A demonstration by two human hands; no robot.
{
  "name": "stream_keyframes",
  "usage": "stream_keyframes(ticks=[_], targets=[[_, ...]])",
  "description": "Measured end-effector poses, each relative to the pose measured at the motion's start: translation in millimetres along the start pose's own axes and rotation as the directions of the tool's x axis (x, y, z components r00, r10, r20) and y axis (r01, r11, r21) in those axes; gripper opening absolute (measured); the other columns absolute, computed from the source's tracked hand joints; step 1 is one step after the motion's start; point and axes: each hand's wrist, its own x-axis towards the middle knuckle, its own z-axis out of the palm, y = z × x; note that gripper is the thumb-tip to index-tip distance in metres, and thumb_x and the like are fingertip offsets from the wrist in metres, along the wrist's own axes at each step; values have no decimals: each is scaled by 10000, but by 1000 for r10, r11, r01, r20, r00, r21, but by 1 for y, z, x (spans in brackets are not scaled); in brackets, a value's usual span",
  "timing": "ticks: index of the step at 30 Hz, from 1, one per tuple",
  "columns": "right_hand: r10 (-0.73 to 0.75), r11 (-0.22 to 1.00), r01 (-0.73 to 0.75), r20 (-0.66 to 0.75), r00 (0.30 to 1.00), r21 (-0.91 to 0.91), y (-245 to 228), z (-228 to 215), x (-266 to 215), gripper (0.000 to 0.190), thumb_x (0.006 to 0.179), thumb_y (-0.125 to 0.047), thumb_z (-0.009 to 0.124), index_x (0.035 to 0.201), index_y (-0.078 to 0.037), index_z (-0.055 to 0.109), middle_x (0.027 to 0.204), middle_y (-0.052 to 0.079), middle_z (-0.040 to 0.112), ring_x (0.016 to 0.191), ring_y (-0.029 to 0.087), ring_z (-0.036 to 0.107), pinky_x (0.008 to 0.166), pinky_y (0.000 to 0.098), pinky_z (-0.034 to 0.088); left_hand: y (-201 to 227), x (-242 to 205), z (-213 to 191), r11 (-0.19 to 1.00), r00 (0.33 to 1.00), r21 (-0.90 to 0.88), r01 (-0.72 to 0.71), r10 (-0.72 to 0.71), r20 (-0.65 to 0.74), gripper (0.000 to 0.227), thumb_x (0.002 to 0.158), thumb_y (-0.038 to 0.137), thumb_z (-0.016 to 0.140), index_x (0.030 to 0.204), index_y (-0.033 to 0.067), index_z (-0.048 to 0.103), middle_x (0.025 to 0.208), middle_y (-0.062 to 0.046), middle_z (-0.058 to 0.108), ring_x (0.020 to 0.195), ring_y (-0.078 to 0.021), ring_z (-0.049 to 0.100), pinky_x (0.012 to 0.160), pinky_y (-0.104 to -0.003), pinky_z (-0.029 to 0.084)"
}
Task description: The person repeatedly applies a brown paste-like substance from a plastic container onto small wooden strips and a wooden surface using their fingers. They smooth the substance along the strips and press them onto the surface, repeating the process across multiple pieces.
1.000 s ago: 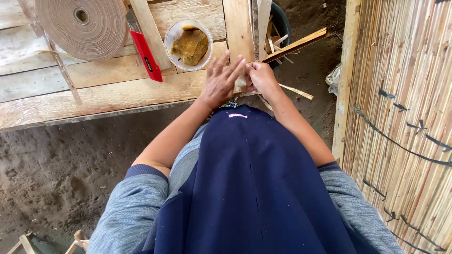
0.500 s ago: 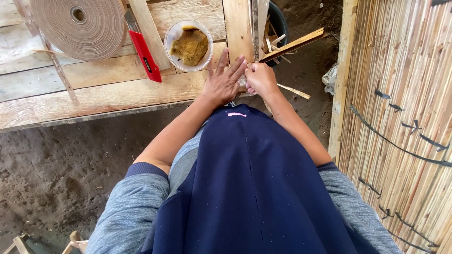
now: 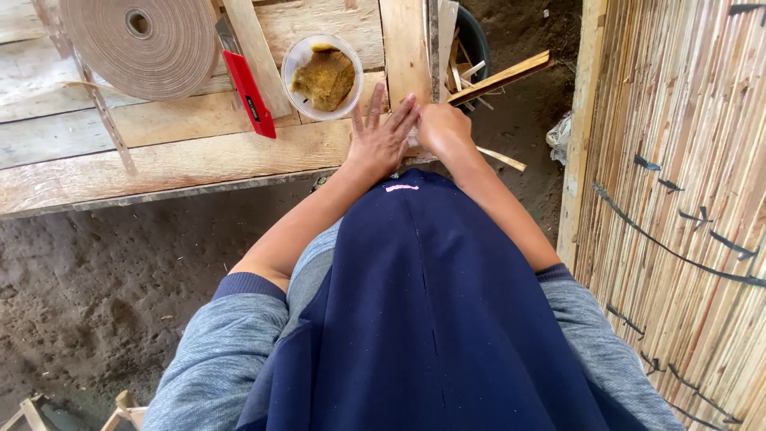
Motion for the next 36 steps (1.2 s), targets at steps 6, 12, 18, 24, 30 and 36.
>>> stream_keyframes(ticks=[6,12,18,24,30,36], targets=[[-25,896,42,-44,999,441,20,-7,-32,238,993,-325,540,895,-205,720,593,-9,706,551,138,722,592,297,597,0,10,-6,998,973,-38,47,-37,227,631,1052,504,385,1650,367,237,1731,153,30,1516,-475,-195,1110,-843,13],[-177,518,275,-213,961,810,10,-69,-101,173,1064,-163,540,1114,-15,615,943,232,725,825,253,746,750,372,624,3,12,-20,996,949,-49,68,-50,311,553,1018,663,359,1535,483,438,1713,167,-67,1473,-479,-263,1108,-849,31],[-104,524,182,-150,983,832,-23,-97,-150,100,1058,-100,506,1079,-107,603,1077,72,717,1065,151,727,960,270,652,28,4,-73,772,988,-617,151,-108,106,572,893,146,565,1418,372,574,1643,-15,353,1570,-318,123,1147,-694,-223],[-195,74,297,-278,941,952,-6,-60,-132,63,1028,-163,581,1031,-144,640,1499,145,482,1179,228,706,914,310,647,42,-13,-75,-312,997,-947,72,20,69,333,958,178,725,1255,123,584,1021,-83,742,790,-164,729,820,-297,622],[-110,390,624,-639,761,677,0,-19,-83,80,1002,-96,670,1025,-90,746,1152,51,666,1093,146,632,943,296,539,18,-27,-29,-147,920,-954,262,-260,292,422,882,80,722,1291,22,636,717,-75,737,695,-110,733,675,-231,626],[-95,786,533,-791,604,313,4,29,-37,202,1029,-231,722,1174,-132,823,1566,130,397,1495,349,252,1255,553,179,12,-34,-49,122,863,-929,348,-430,267,227,932,196,690,1140,105,704,743,-52,756,546,-64,658,524,-217,572]])
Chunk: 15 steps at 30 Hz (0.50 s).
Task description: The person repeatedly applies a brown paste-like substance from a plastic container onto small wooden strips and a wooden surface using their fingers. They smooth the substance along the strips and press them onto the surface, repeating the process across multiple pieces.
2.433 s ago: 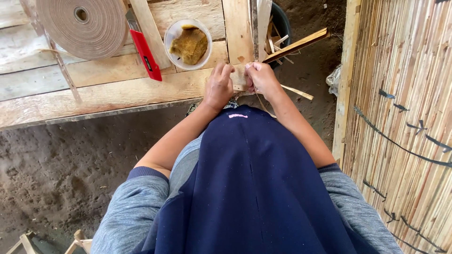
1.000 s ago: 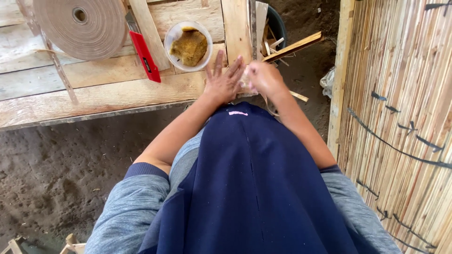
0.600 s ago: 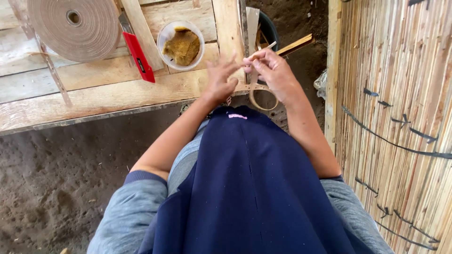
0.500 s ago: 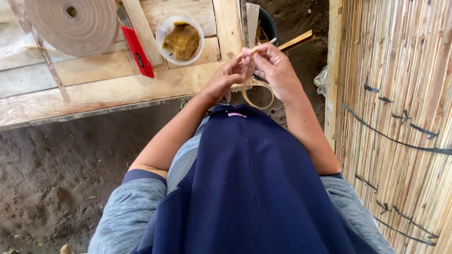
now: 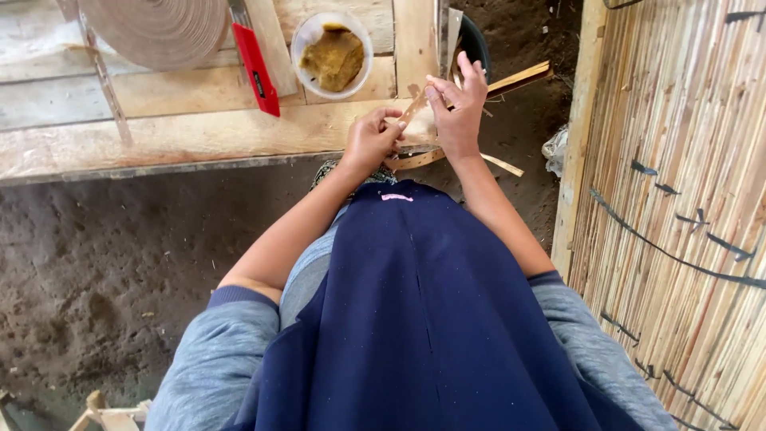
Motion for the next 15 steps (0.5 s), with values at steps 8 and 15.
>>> stream_keyframes(ticks=[8,15], targets=[[-167,948,133,-99,981,-290,29,27,-8,204,1027,-198,787,1217,-136,829,1603,66,334,1506,331,227,1230,535,351,10,8,1,947,997,312,71,-69,-19,62,991,146,645,1051,148,658,778,-91,764,572,-162,760,416,-268,567],[-197,927,154,-95,976,-341,40,33,-9,245,1015,-234,827,1256,-187,824,1647,61,252,1536,345,178,1247,543,324,35,6,-1,927,983,330,175,-184,-6,316,985,462,632,948,153,580,712,-34,718,575,-165,767,420,-245,455]])
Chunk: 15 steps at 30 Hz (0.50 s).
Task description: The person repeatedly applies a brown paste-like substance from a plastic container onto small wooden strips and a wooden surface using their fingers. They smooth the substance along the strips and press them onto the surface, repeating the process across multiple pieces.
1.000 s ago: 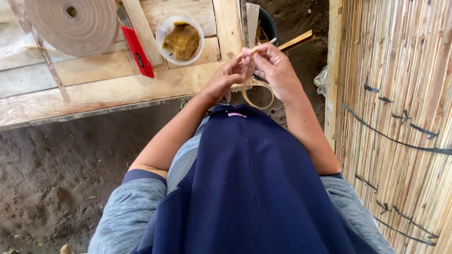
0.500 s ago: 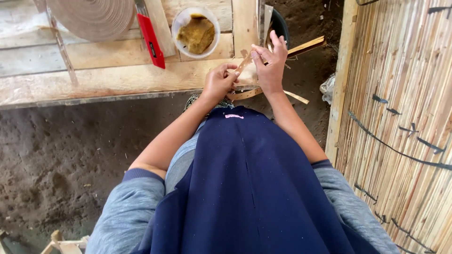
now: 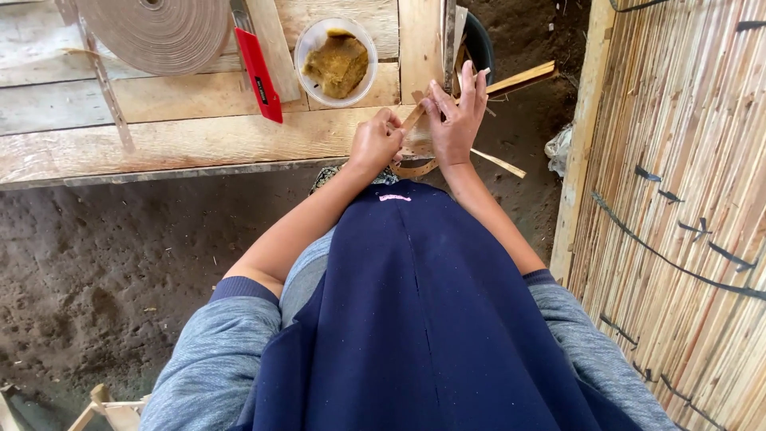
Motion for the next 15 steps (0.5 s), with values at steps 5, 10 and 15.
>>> stream_keyframes(ticks=[5,10,15], targets=[[218,972,-226,113,969,69,-3,-8,15,754,966,-422,817,1578,-247,413,1711,111,43,1599,380,41,1305,629,183,-7,12,2,1000,1000,2,3,-4,9,96,999,186,637,973,138,558,756,-44,743,555,-135,742,467,-259,550],[543,772,-584,218,811,250,-24,-25,56,712,886,-103,859,1469,-152,454,1676,205,25,1563,397,9,1263,576,174,-7,12,1,1000,1000,27,7,-7,14,99,986,192,642,985,138,558,760,-41,756,580,-137,758,487,-268,538],[-201,940,171,74,977,294,-61,4,77,368,1129,111,430,1452,-51,500,1620,135,262,1560,279,187,1354,566,298,-21,23,5,995,995,-25,-95,96,9,294,970,387,645,951,118,526,671,-66,737,498,-157,703,550,-316,555]])
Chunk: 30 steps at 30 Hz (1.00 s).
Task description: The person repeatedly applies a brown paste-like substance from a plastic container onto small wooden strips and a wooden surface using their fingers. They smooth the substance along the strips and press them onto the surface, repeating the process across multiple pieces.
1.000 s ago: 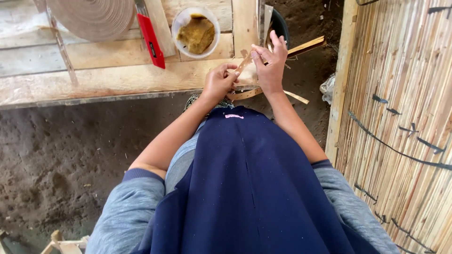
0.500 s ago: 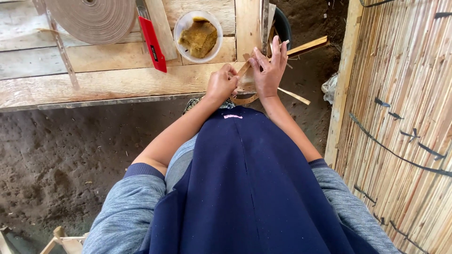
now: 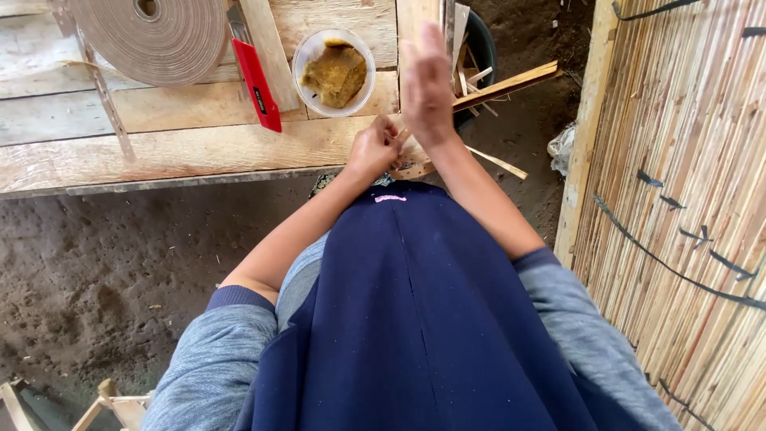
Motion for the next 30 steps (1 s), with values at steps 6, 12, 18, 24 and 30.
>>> stream_keyframes(ticks=[6,12,18,24,30], targets=[[-10,940,74,192,981,-332,42,39,-1,622,961,215,458,1520,-58,452,1645,140,216,1550,341,144,1330,523,241,-2,0,-3,994,999,-99,44,-43,11,281,965,345,662,921,101,531,721,-138,704,544,-200,743,434,-326,542],[-4,938,48,127,992,-343,61,60,-11,585,1161,-29,550,1640,-198,260,1720,34,43,1612,276,76,1378,533,230,-35,9,26,974,960,55,-219,225,-168,163,896,31,607,969,175,583,742,-9,713,657,-194,696,642,-382,542],[-26,926,84,159,987,-369,53,51,-4,472,1137,-43,620,1543,-79,383,1651,150,202,1561,361,182,1341,506,277,-31,-1,38,983,980,-128,-130,108,-168,144,917,10,538,888,143,493,751,-74,694,664,-229,690,601,-394,488],[-13,933,78,181,983,-352,45,46,0,390,1137,-74,544,1508,-51,424,1633,163,241,1547,360,199,1329,520,264,11,3,-12,926,969,-287,247,-230,91,195,947,39,670,899,94,489,809,-150,771,706,-198,807,496,-273,595],[-14,936,77,181,983,-345,41,42,3,344,1132,-100,530,1466,-54,464,1618,164,271,1532,369,221,1309,539,283,-37,3,-38,966,984,-206,156,-134,116,216,865,138,704,1015,181,555,817,-33,817,597,-43,591,555,-249,374]])
